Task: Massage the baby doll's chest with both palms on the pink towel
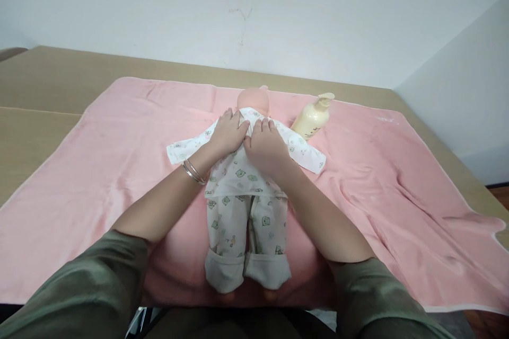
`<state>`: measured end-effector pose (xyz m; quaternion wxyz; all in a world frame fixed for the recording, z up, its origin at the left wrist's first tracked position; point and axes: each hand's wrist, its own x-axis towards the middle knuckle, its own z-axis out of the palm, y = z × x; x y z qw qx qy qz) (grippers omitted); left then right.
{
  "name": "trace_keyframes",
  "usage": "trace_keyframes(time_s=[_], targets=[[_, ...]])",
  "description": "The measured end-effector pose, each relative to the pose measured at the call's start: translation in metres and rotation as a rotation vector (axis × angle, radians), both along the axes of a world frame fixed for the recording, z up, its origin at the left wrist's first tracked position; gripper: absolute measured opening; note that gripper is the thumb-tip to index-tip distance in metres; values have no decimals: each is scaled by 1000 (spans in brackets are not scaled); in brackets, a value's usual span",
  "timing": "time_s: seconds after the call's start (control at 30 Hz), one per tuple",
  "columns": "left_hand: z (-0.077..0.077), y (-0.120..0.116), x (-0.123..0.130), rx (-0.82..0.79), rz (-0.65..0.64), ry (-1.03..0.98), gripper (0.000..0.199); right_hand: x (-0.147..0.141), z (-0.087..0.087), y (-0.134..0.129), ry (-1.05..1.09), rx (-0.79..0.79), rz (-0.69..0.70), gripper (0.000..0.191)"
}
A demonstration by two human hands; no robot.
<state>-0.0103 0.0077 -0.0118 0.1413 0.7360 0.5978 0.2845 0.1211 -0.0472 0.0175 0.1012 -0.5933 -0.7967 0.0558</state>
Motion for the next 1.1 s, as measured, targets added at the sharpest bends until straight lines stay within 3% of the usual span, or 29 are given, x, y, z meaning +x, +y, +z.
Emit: trace_keyframes(time_s=[0.1,0.23,0.4,0.47,0.7,0.83,0.97,1.1], targets=[[1,-8,7,-46,32,134,54,14,0,19,70,-29,54,61],[12,-35,22,-10,-1,347,58,37,-6,50,202,-74,32,50],[17,-46,25,37,-101,497,55,38,-12,53,176,-13,2,52],[16,-37,20,65,-125,471,50,31,-11,43,109,15,-2,54],[12,-12,9,-47,37,138,33,12,-6,13,-47,86,79,56],[9,-15,13,-21,55,150,32,19,-4,26,24,6,47,54],[7,-16,15,17,66,217,33,27,-6,43,116,-64,-71,64],[7,-15,14,20,61,244,36,26,-10,45,145,-67,-84,68]])
